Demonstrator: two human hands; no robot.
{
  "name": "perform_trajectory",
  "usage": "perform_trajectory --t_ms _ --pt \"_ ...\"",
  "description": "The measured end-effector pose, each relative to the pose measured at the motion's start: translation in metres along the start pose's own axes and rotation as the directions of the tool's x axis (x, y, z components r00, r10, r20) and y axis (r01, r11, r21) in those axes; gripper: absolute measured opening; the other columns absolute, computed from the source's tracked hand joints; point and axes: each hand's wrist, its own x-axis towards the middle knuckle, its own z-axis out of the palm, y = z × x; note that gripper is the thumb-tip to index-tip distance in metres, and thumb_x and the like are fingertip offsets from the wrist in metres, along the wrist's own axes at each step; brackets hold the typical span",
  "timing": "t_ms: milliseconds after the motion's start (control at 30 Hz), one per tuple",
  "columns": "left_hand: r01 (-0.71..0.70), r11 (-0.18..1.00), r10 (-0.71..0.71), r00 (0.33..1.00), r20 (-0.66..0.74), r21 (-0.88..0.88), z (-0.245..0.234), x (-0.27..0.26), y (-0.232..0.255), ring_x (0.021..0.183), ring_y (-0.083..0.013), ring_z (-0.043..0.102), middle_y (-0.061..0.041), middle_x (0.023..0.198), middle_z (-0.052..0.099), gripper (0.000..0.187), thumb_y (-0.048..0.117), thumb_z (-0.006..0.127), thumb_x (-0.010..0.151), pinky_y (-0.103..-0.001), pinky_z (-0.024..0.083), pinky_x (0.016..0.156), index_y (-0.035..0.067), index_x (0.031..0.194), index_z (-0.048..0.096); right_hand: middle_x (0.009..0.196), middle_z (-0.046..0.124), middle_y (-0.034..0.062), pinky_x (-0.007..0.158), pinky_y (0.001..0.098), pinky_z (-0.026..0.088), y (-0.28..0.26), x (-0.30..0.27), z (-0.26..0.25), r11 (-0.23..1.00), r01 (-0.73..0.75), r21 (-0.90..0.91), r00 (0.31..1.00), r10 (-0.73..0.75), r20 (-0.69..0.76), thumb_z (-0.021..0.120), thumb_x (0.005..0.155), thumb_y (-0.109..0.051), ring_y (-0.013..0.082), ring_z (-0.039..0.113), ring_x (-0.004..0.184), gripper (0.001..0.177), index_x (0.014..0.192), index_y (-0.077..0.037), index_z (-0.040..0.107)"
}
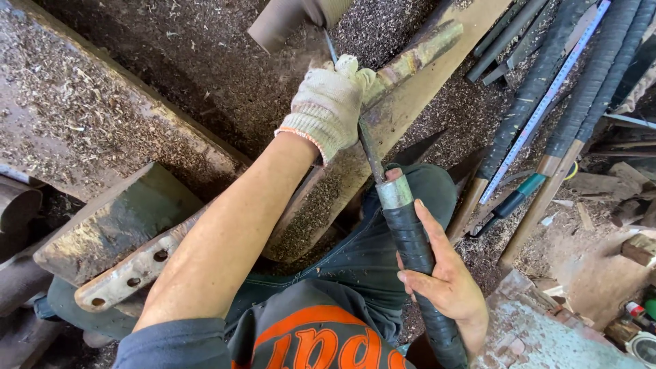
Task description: Using a lathe and chisels to turn and shape a wooden object.
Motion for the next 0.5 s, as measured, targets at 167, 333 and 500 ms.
perform_trajectory --t_ms 167,333,500 --pt "0.028 0.999 -0.029 0.999 0.041 0.037 -0.011 -0.001 0.006 0.111 -0.043 0.058 -0.021 0.122 0.053 0.058 0.012 0.075 0.076 -0.051 0.051 0.092 0.012 0.131 0.059 0.095 0.062 0.0099 0.056 0.0279 0.054 0.003 0.003 -0.005 1.0 0.017 0.018 1.0 -0.018 0.024 0.072 0.078 0.005 0.0123 0.061 0.067 0.111 0.166 -0.022 0.009" --pt "0.009 0.999 -0.009 1.0 -0.002 0.035 -0.002 -0.002 0.003 0.111 -0.0423 0.058 -0.021 0.12 0.054 0.053 0.012 0.072 0.078 -0.051 0.05 0.093 0.012 0.129 0.061 0.095 0.062 0.0103 0.057 0.0275 0.055 0.008 0.006 -0.009 0.998 0.057 0.004 0.997 -0.057 0.046 0.072 0.08 0.005 0.0121 0.061 0.068 0.11 0.166 -0.021 0.008" --pt "-0.034 0.996 0.038 0.998 -0.052 0.087 0.003 -0.002 0.0 0.108 -0.0416 0.06 -0.021 0.119 0.056 0.048 0.013 0.069 0.081 -0.051 0.052 0.089 0.011 0.128 0.062 0.093 0.063 0.0099 0.054 0.0273 0.054 0.007 0.008 -0.01 1.0 -0.001 -0.021 1.0 0.001 0.009 0.072 0.076 0.006 0.0124 0.061 0.065 0.113 0.166 -0.021 0.008"
